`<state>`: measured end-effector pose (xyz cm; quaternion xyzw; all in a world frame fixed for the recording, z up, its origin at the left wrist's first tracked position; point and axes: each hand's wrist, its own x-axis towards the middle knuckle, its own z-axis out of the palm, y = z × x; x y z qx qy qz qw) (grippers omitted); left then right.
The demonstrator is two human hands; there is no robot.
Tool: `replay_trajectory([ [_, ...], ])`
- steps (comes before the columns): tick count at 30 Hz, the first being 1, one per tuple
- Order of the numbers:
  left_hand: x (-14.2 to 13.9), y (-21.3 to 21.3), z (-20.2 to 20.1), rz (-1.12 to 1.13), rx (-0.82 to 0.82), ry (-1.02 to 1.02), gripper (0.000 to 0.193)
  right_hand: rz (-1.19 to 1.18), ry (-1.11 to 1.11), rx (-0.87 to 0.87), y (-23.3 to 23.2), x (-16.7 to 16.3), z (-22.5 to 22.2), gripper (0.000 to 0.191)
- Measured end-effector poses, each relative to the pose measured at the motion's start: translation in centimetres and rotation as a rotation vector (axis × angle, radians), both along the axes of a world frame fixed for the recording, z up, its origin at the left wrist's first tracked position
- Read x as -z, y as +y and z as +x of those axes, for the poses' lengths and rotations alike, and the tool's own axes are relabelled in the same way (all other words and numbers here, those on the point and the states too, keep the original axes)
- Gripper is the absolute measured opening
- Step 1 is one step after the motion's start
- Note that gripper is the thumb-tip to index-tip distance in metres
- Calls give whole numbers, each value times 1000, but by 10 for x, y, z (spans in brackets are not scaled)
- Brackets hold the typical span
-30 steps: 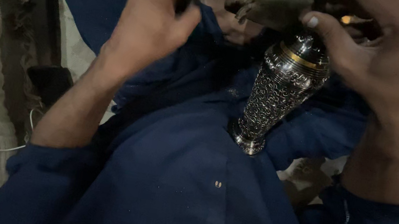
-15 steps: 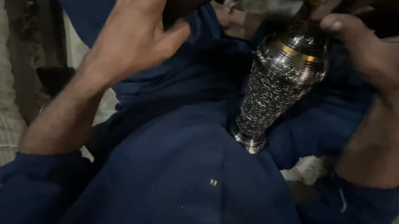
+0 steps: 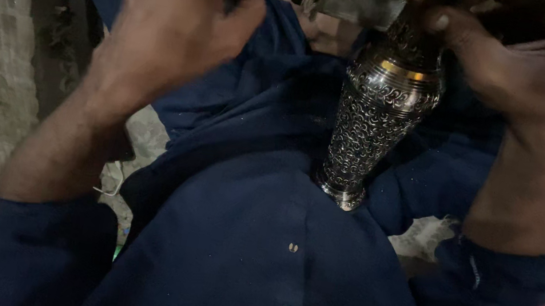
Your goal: The person sits cross-legged on the floor with an engraved metal vase held against a cloth pad on their lap. They hold a punch against the vase's brass band and strike it with a wooden mallet, rotating the vase to work around it, then set the vase down and pick up a small item.
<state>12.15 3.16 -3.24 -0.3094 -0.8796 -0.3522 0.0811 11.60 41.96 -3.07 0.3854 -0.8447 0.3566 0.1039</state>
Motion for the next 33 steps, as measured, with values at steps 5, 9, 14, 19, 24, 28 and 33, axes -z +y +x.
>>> replay_trajectory([
  [5, 3, 3, -3, -62, 23, 35, 27, -3, 7, -3, 1, 0, 1, 32],
  [9, 9, 2, -4, -83, -24, 86, 24, -6, 9, -12, 2, 0, 0, 32],
  [14, 7, -2, -10, -101, 13, 155, 24, -5, 4, -22, 4, 1, -1, 32],
  [19, 0, 2, -17, -147, -1, 171, 25, -6, 1, -25, 6, 3, -3, 33],
  [24, -5, 6, -20, -45, 38, 26, 24, -1, -6, -36, 9, 4, -6, 33],
  [28, -6, 9, -22, -51, 11, 131, 26, 2, -4, -49, 10, 6, -9, 34],
  [33, -6, 9, -21, -58, -9, 68, 28, 2, -14, -56, 11, 5, -12, 34],
])
